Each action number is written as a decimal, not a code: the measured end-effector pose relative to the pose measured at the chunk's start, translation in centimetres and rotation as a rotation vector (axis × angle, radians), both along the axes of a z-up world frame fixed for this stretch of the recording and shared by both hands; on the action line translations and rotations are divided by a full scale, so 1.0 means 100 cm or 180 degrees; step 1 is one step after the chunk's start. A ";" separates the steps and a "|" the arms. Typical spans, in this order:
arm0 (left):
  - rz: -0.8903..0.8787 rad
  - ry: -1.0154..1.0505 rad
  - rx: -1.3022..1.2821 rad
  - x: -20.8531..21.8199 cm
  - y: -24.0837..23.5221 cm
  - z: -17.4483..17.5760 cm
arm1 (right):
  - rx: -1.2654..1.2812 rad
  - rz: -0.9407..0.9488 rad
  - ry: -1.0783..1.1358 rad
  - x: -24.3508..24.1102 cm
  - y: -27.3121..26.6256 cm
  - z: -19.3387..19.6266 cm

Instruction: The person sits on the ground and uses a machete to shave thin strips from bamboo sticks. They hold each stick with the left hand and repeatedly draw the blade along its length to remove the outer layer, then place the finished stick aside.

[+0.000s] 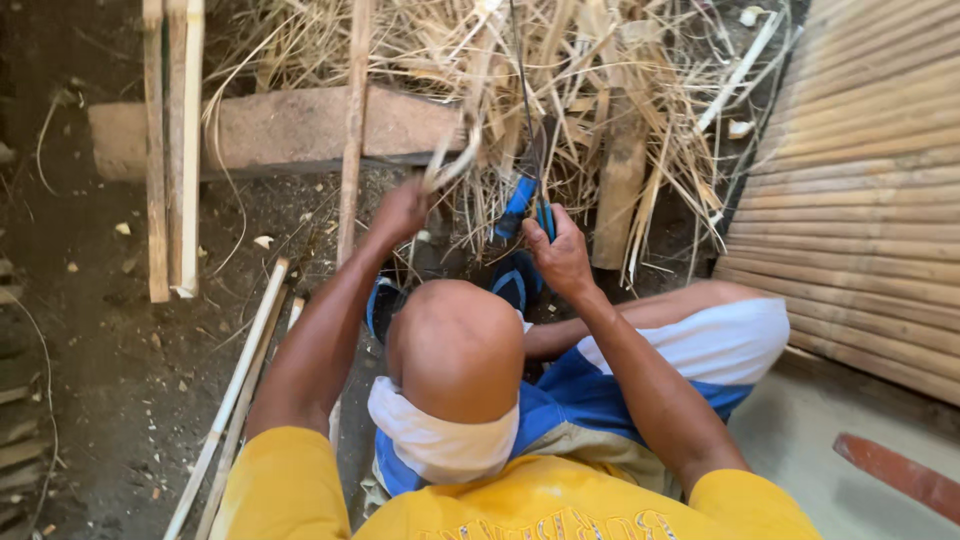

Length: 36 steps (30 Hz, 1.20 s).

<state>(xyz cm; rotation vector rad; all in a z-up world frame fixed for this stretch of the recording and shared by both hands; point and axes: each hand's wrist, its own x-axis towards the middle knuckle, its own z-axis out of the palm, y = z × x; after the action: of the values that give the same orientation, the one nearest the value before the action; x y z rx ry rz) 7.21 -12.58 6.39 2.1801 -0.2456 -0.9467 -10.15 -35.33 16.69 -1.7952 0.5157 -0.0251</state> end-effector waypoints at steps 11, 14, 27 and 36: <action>-0.0376 -0.0113 -0.0183 0.041 -0.079 0.160 | -0.0499 -0.0075 -0.0331 -0.031 -0.019 0.017; -0.0056 -0.1050 -0.0021 0.020 -0.009 0.099 | -0.0648 0.0120 -0.0012 -0.029 -0.010 0.011; 0.0902 -0.1405 0.0481 -0.083 0.124 -0.022 | -0.2492 0.1805 0.0610 0.056 0.052 -0.017; 0.0888 -0.0895 0.0350 -0.111 0.150 0.011 | -0.2637 0.2691 0.0900 0.070 0.102 -0.002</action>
<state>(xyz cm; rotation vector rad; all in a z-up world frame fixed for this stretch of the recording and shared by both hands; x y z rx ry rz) -3.90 2.44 7.49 2.3703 -0.0185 -0.5093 -3.19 -25.09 16.44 -2.7253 -0.1426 0.6947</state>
